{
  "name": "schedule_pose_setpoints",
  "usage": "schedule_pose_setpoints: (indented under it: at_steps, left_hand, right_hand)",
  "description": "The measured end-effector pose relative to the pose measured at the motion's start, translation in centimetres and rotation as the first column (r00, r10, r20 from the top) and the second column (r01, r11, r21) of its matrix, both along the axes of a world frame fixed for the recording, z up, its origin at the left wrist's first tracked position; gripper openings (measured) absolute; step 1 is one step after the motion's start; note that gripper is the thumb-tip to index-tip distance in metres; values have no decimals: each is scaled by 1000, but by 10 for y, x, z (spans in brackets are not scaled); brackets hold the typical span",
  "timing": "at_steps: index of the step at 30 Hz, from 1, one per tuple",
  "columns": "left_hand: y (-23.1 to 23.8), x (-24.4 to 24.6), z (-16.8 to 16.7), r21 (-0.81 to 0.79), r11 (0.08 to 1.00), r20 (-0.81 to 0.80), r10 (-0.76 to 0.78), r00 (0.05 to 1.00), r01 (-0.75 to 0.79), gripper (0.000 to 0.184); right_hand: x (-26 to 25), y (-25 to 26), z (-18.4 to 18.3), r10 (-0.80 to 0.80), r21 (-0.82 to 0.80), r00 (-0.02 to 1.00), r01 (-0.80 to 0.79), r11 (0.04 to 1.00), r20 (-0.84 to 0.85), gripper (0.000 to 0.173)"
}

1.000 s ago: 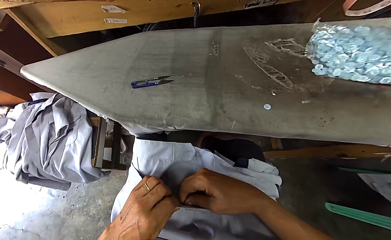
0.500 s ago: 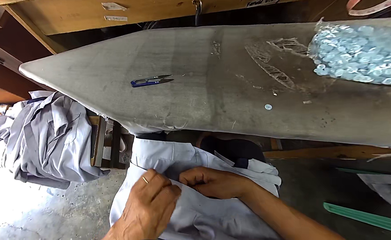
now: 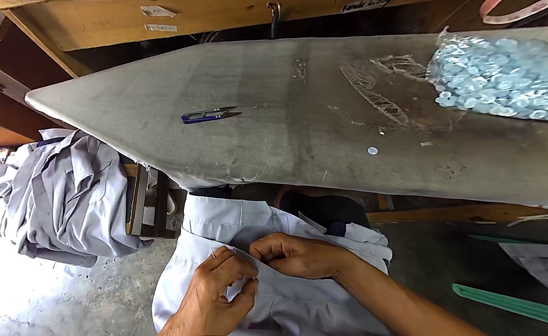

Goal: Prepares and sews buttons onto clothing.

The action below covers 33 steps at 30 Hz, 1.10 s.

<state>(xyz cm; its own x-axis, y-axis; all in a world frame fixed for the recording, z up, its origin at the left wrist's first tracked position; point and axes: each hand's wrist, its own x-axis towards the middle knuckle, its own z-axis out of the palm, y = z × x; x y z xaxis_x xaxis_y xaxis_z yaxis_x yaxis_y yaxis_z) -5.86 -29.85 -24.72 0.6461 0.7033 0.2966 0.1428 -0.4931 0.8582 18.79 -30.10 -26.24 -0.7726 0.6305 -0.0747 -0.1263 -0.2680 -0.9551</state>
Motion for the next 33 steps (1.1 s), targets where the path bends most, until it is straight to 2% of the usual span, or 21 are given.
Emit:
schedule_pose_setpoints:
  at_steps: [8,14,18,21,33]
  left_hand:
    - [-2,-3,1,18,1000,-15,7,1000,-6,10]
    - [-2,-5,2,178,983,-68,52,996,-39,16]
    - [-2,-3,2,295,955,-88,7,996,19,12]
    - [-3,-2,-1,314,949,-76,11,997,13,8]
    - [-5,-7,-4,326,945,-58,57,997,-35,16]
  right_hand:
    - [-2,0,0,-12,23,1000,11,1000,23,15]
    - [-1,0,1,-16,-11,1000,16,1000,18,16]
    - [-1,0,1,-21,-37,1000,22,999,16,15]
    - [-1,0,0,-36,-32,999,37,999,21,16]
    - [-4,1,2,3,35,1000,-3,999,11,10]
